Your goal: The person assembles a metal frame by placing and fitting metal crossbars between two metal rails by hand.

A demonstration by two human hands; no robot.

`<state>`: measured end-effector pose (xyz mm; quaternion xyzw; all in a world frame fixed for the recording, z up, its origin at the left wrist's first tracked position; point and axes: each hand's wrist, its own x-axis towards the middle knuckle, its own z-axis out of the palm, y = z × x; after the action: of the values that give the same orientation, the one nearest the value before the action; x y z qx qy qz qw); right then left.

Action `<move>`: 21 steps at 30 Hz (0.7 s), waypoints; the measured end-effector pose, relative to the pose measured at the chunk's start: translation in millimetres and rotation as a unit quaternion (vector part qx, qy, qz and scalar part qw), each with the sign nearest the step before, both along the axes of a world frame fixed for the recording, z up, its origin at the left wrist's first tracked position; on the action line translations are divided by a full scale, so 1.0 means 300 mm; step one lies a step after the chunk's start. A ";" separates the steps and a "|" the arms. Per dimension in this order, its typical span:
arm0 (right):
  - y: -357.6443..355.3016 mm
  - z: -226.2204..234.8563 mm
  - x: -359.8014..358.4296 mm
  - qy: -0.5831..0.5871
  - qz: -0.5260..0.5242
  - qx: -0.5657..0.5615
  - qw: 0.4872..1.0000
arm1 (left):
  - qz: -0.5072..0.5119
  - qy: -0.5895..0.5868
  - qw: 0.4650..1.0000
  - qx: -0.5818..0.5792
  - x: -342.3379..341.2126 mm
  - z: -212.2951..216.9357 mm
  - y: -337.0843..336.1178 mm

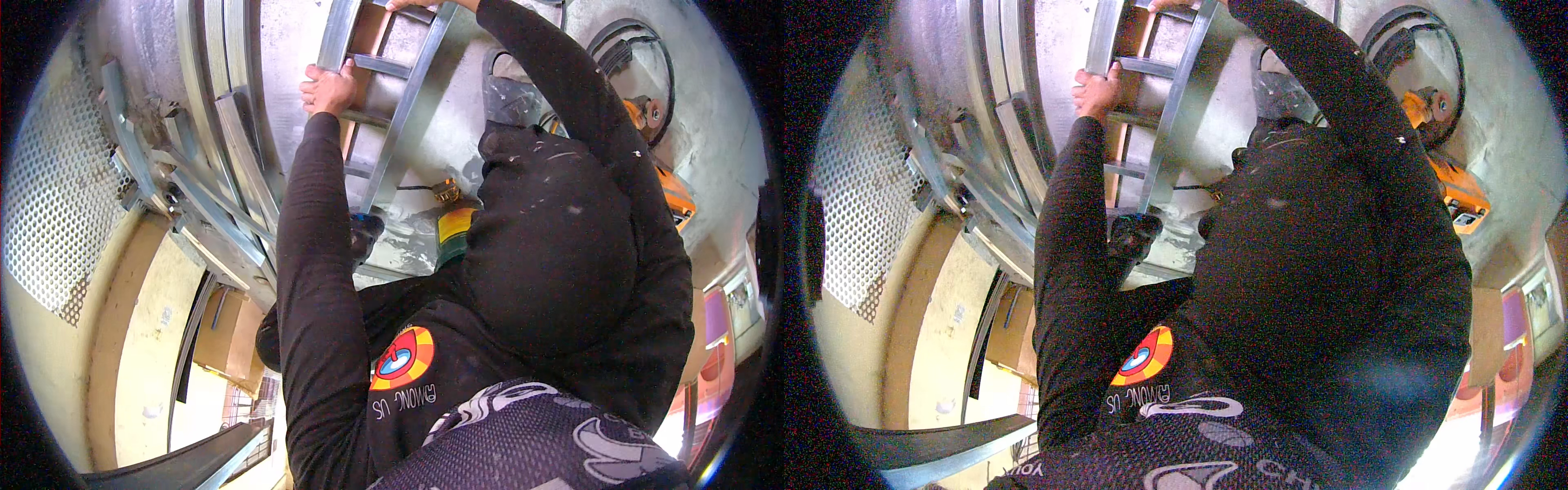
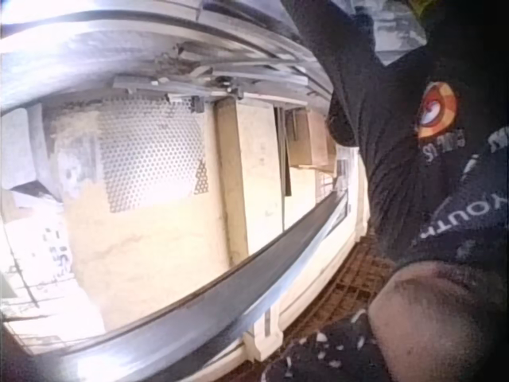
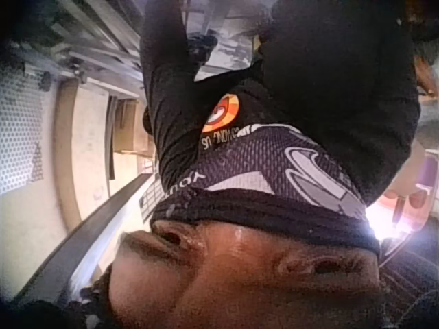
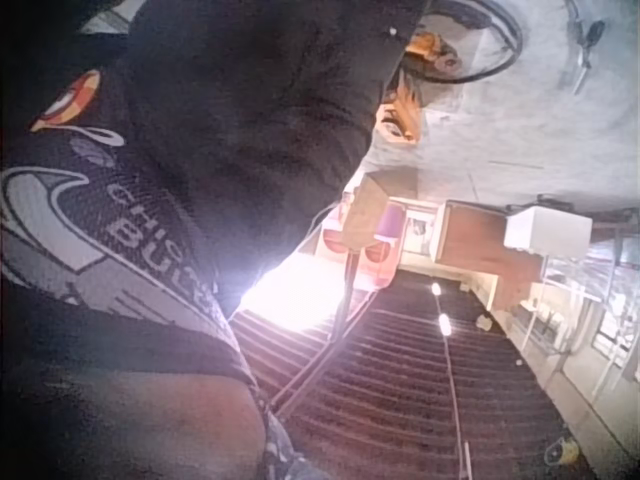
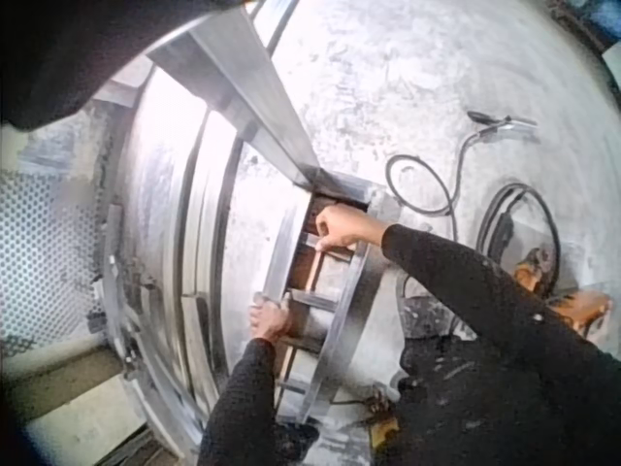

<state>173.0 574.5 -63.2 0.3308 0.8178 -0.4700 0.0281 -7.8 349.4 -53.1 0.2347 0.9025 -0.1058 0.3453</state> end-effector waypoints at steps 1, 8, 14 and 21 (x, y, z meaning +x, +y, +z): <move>0.003 -0.002 0.002 0.016 0.007 -0.003 1.000 | -0.002 0.011 1.000 -0.006 0.000 -0.004 0.001; -0.004 0.007 0.008 0.056 0.009 -0.039 0.998 | 0.007 -0.007 1.000 -0.007 -0.009 -0.005 -0.001; -0.009 0.028 0.002 0.059 0.007 -0.048 0.997 | 0.010 0.006 1.000 -0.004 -0.009 0.000 -0.003; -0.009 0.028 0.012 0.048 0.001 -0.052 0.997 | 0.007 -0.007 1.000 -0.008 -0.004 0.011 0.003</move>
<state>176.7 571.8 -54.9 0.3049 0.7930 -0.5273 0.0068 -9.1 350.4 -50.0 0.2268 0.9006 -0.1088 0.3545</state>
